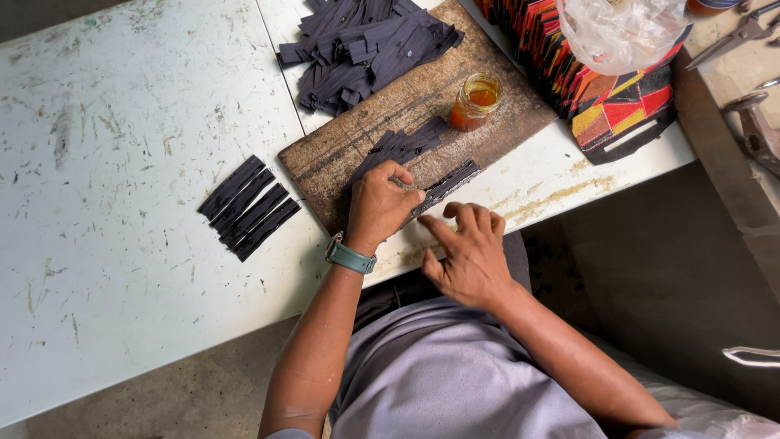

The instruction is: The person repeatedly picks up dark fabric strips, applies a viscous substance from a small jar onto them using a finger, and places the coated strips into a neat stack on the table. The process is repeated for multiple strips throughout the clip.

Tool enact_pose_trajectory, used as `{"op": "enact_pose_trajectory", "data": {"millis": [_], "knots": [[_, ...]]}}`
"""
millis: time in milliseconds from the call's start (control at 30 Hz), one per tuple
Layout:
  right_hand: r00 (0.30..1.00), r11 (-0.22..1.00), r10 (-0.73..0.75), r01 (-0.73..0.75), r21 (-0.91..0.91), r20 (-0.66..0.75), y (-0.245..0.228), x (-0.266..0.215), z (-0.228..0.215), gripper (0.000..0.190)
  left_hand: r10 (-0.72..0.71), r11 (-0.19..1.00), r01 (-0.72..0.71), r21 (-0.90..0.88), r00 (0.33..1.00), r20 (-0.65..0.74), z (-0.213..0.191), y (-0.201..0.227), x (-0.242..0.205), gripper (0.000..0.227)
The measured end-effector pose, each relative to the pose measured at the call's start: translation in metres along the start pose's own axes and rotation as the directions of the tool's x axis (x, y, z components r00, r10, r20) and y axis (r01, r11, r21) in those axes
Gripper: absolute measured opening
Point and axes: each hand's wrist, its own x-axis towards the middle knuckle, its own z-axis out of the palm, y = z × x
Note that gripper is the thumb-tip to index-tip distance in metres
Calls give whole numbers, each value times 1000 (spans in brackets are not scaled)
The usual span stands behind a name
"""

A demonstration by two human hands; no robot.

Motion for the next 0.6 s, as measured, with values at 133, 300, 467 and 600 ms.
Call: {"op": "enact_pose_trajectory", "data": {"millis": [133, 300, 467, 600], "knots": [[998, 998, 53, -52, -40, 22, 10, 1, -2, 56, -45, 999, 44, 15, 999, 24, 2, -1, -1, 26], [997, 981, 62, -68, -180, -38, 21, 2, -2, 49, -21, 999, 21, 24, 1000, 4, 3, -3, -1, 26], [999, 994, 29, -31, -104, -15, 14, -3, -1, 49, -21, 999, 21, 35, 1000, -2, 4, -4, 1, 26], [997, 996, 71, -68, -59, 39, 9, -8, 2, 56, -19, 1000, 19, 2, 1000, 13, 5, -4, -3, 26]]}}
